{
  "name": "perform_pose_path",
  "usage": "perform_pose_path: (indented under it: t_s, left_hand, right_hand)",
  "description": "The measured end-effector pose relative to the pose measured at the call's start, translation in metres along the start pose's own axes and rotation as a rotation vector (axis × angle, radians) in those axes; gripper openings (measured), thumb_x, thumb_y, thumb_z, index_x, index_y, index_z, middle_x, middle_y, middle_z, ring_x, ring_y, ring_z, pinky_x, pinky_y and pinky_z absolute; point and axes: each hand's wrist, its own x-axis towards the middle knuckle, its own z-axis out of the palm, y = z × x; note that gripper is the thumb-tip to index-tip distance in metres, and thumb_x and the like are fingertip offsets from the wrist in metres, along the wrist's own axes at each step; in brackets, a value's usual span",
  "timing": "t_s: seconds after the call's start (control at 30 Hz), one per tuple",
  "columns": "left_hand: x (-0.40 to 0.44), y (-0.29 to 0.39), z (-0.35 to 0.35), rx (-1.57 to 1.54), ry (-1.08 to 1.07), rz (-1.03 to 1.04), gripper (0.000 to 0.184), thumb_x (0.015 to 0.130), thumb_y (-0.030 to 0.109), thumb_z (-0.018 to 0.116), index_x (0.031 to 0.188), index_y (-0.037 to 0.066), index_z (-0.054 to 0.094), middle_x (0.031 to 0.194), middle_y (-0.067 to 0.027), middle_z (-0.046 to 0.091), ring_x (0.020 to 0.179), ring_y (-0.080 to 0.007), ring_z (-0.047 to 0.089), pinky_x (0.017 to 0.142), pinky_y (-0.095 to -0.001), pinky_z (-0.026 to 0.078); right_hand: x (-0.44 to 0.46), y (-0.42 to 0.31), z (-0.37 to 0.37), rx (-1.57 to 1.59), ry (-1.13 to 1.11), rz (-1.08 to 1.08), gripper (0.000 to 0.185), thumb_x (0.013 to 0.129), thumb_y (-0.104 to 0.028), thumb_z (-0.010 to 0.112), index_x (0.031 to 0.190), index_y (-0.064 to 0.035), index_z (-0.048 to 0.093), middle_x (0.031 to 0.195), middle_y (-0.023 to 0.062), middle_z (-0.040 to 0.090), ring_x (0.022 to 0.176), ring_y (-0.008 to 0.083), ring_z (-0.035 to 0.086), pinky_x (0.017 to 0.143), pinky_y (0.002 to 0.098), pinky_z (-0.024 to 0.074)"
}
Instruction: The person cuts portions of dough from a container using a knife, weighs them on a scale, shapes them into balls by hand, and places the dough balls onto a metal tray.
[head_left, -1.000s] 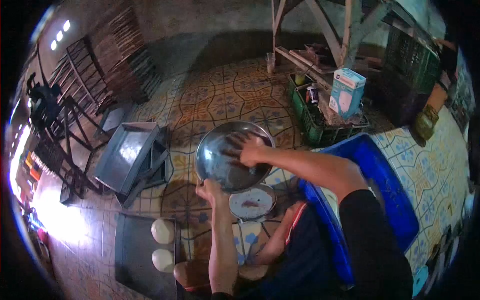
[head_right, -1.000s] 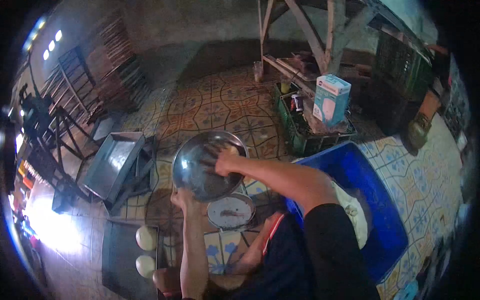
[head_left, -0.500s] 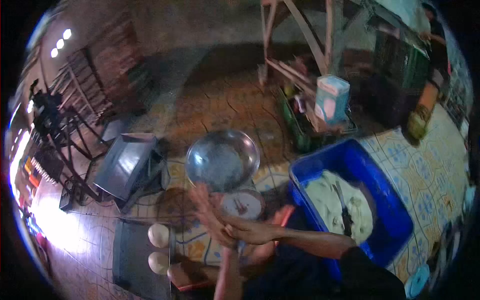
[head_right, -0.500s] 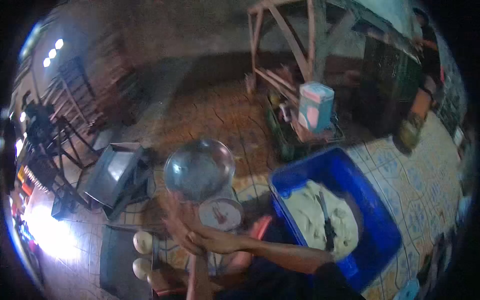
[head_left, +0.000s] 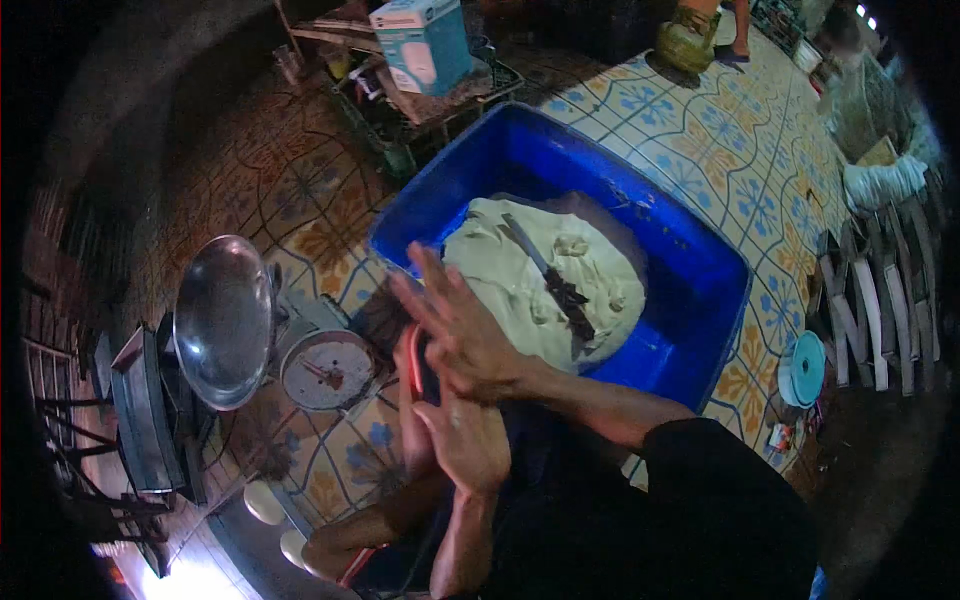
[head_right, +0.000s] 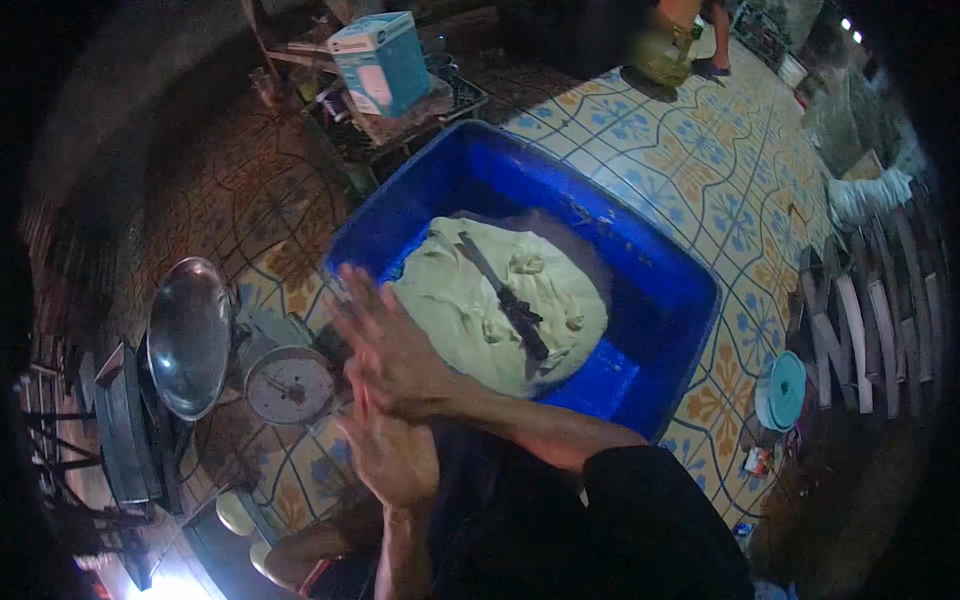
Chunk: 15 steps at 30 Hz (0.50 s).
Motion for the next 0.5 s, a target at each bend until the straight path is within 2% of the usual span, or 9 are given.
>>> perform_pose_path:
  t_s: [0.03,0.07,0.1,0.17,0.2,0.27,0.4,0.47,0.5]
  left_hand:
    - [0.001,0.000,0.017,-0.107,0.061,-0.130,0.067,0.095,0.048,0.036,0.139,-0.001,0.025,0.138,-0.0205,0.031,0.127,-0.0306,0.032,0.104,-0.0443,0.026]
    - [0.003,-0.002,0.026,-0.211,0.124,-0.260,0.057,0.096,0.038,0.043,0.135,-0.002,0.034,0.126,-0.0217,0.049,0.114,-0.0302,0.052,0.095,-0.0417,0.043]
    - [0.005,-0.008,0.024,-0.199,0.123,-0.278,0.057,0.096,0.038,0.043,0.135,-0.002,0.034,0.126,-0.0217,0.049,0.114,-0.0302,0.052,0.095,-0.0417,0.043]
    - [0.014,-0.015,0.014,0.432,-0.203,0.086,0.048,0.093,0.025,0.052,0.130,-0.004,0.038,0.098,-0.0184,0.062,0.088,-0.0261,0.064,0.078,-0.0400,0.052]
    - [0.020,-0.002,0.018,0.414,-0.053,-0.043,0.027,0.091,0.016,0.056,0.110,-0.002,0.049,0.063,-0.0054,0.055,0.059,-0.0153,0.058,0.061,-0.0326,0.051]
    - [0.056,-0.015,-0.007,0.301,0.072,0.019,0.023,0.092,0.023,0.055,0.080,0.004,0.049,0.052,0.0020,0.036,0.048,-0.0076,0.042,0.049,-0.0274,0.040]
    - [0.116,-0.030,0.022,0.048,-0.035,0.120,0.033,0.092,0.023,0.054,0.066,0.007,0.041,0.053,0.0038,0.028,0.047,-0.0061,0.032,0.047,-0.0258,0.031]
    - [0.158,-0.038,0.018,0.553,-0.298,0.203,0.030,0.090,0.019,0.055,0.065,0.004,0.048,0.056,0.0023,0.034,0.048,-0.0080,0.031,0.048,-0.0256,0.027]
    - [0.177,-0.043,0.023,0.560,-0.308,0.204,0.030,0.090,0.019,0.055,0.065,0.004,0.048,0.056,0.0023,0.034,0.048,-0.0080,0.031,0.048,-0.0256,0.027]
  right_hand:
    - [-0.003,0.018,-0.004,0.106,0.199,0.058,0.060,0.092,-0.035,0.041,0.141,-0.0021,0.028,0.146,0.0303,0.014,0.133,0.0485,0.018,0.108,0.0555,0.0160]
    - [-0.012,0.045,-0.011,-0.007,0.164,0.122,0.058,0.093,-0.036,0.041,0.139,-0.0026,0.032,0.145,0.0299,0.018,0.132,0.0475,0.021,0.108,0.0542,0.0195]
    - [-0.026,0.068,-0.024,-0.117,0.127,0.191,0.055,0.093,-0.036,0.042,0.137,-0.0031,0.036,0.144,0.0296,0.022,0.132,0.0464,0.024,0.107,0.0528,0.0229]
    - [-0.058,0.108,-0.058,-0.239,0.089,0.450,0.040,0.090,-0.028,0.051,0.123,-0.0043,0.051,0.122,0.0227,0.053,0.112,0.0354,0.052,0.092,0.0442,0.0445]
    - [-0.059,0.101,-0.090,-0.219,-0.219,0.769,0.036,0.087,-0.022,0.055,0.119,-0.0052,0.053,0.110,0.0211,0.058,0.094,0.0341,0.061,0.078,0.0459,0.0496]
    - [-0.096,0.137,-0.075,-0.396,-0.420,0.765,0.042,0.083,-0.015,0.058,0.124,-0.0074,0.049,0.098,0.0229,0.058,0.083,0.0333,0.063,0.069,0.0464,0.0508]
    - [-0.120,0.150,-0.057,-0.486,-0.407,0.762,0.060,0.079,-0.011,0.059,0.133,-0.0039,0.035,0.088,0.0254,0.060,0.084,0.0352,0.063,0.071,0.0461,0.0505]
    - [-0.113,0.145,-0.072,-0.430,-0.451,0.805,0.065,0.079,-0.010,0.058,0.136,-0.0021,0.029,0.088,0.0264,0.061,0.086,0.0357,0.063,0.073,0.0462,0.0504]
    - [-0.114,0.149,-0.088,-0.229,-0.346,0.803,0.061,0.079,-0.010,0.058,0.133,0.0007,0.034,0.087,0.0259,0.062,0.085,0.0356,0.063,0.073,0.0461,0.0502]
